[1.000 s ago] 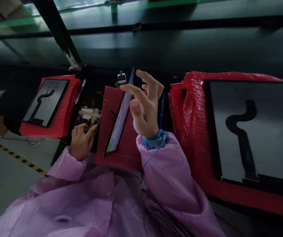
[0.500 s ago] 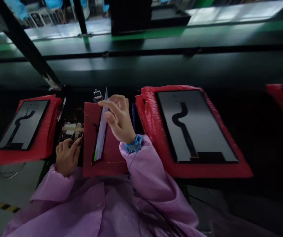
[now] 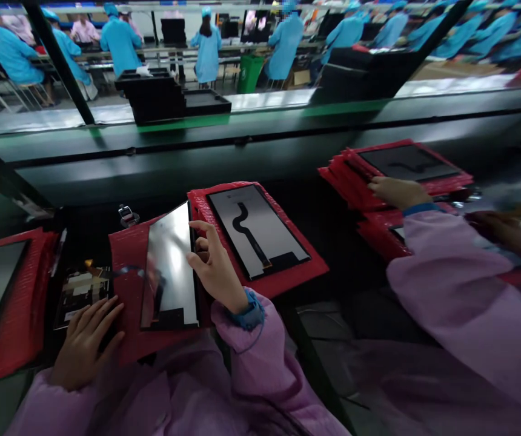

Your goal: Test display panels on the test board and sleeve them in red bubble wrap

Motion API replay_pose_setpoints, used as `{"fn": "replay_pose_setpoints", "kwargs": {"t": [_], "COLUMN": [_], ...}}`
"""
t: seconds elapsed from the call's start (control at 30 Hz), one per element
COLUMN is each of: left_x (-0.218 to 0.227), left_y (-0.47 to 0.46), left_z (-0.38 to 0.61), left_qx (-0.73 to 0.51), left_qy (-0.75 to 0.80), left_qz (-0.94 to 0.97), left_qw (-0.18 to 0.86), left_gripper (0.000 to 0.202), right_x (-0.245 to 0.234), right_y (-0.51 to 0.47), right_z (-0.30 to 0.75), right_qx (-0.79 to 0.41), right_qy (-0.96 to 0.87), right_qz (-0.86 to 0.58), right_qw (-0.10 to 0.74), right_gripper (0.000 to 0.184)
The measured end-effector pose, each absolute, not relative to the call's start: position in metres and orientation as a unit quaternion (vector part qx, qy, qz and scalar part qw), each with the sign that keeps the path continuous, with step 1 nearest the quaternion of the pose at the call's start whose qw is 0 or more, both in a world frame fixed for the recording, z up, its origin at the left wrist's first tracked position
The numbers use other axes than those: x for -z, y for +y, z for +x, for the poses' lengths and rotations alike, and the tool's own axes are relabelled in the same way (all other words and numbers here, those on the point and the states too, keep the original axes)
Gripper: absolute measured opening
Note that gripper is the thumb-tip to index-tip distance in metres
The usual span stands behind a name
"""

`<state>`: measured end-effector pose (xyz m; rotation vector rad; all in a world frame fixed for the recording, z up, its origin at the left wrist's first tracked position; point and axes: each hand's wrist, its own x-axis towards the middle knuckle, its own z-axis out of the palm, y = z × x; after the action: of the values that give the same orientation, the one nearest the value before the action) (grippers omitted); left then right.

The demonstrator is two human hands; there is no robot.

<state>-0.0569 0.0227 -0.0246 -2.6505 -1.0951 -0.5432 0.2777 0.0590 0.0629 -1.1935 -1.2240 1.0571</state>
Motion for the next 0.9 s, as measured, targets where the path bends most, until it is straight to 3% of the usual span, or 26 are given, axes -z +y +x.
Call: {"fn": "replay_pose_setpoints", "kwargs": {"t": [0.4,0.7,0.9], "left_x": [0.015,0.013,-0.028], "left_y": [0.042,0.040,0.072], "left_z": [-0.057,-0.054,-0.052], "left_qx": [0.130,0.130,0.193], "left_qy": [-0.401,-0.428,-0.403], "left_qz": [-0.905,-0.894,-0.894], "left_qw": [0.050,0.002,0.000], "left_gripper": [0.039,0.048,0.030], "right_x": [-0.016,-0.005,-0.027], "right_y": [0.091,0.091,0.095], "right_z": [0.254,0.243,0.237], "right_qx": [-0.545,-0.421,-0.248], "right_qy": [-0.445,-0.510,-0.626], "right_qz": [-0.480,-0.642,-0.665], "right_qw": [0.525,0.387,0.323], "right_gripper": [0.060,0.055,0.024]}}
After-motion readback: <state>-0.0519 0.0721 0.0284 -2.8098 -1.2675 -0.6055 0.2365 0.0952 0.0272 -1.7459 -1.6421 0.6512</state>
